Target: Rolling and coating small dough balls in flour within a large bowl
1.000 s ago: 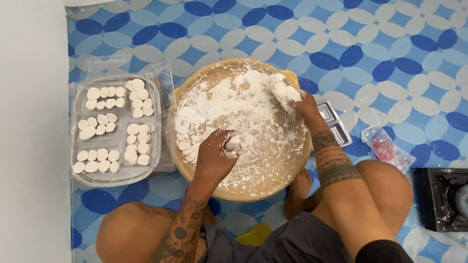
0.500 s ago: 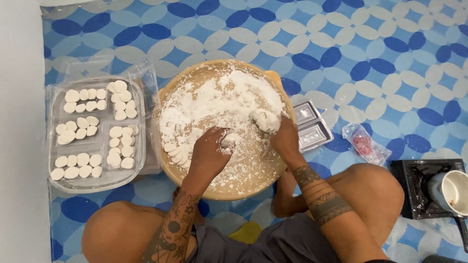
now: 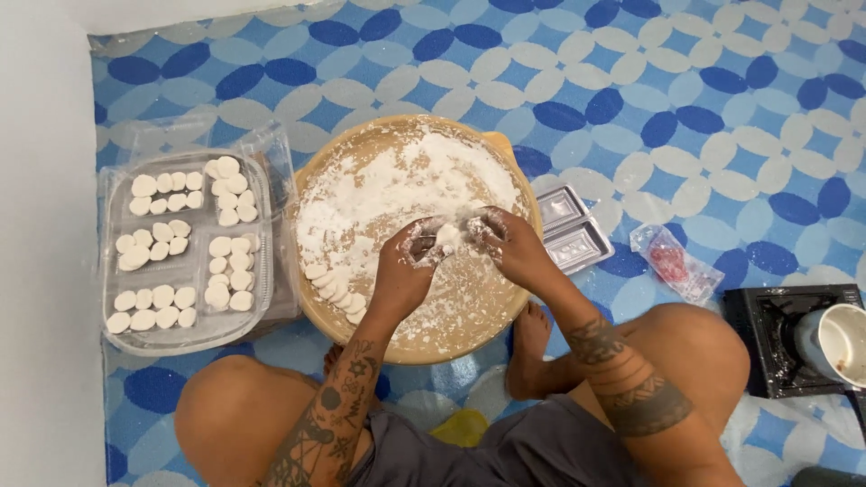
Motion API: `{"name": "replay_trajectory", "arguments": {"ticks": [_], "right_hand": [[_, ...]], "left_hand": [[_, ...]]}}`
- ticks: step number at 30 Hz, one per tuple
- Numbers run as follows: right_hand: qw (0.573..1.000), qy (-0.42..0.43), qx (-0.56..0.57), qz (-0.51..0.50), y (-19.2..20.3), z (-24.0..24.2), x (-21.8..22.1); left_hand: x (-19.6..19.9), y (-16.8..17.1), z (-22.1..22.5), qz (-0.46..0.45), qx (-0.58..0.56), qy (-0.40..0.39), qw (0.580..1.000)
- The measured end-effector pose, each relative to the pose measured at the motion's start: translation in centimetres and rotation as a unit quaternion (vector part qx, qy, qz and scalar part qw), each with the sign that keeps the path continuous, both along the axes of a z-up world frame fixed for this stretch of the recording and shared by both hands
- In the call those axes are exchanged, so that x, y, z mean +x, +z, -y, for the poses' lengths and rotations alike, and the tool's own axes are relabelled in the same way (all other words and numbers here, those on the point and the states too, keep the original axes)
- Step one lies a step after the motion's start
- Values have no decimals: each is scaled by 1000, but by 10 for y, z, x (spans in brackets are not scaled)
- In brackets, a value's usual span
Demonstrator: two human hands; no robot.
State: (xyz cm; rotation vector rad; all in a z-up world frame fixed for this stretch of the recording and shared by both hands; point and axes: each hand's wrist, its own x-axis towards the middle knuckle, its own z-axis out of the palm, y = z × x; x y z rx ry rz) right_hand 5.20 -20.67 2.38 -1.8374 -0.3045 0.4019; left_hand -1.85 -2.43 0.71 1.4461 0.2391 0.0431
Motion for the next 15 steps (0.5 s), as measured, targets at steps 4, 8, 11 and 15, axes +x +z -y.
{"name": "replay_trajectory", "arguments": {"ticks": [4,8,11,15], "right_hand": [[994,30,80,-71,51,-11,-13],[997,12,59,-47,51,-8,1],[995,8,74,-64,16,-4,19],[991,18,110,-72,-22,-17,28]], "left_hand": [[3,16,5,53,-63,50,995],[2,19,-4,193,183,43,963],[3,21,-11,223,285,34,931],[3,8,-19,201,372,19,906]]}}
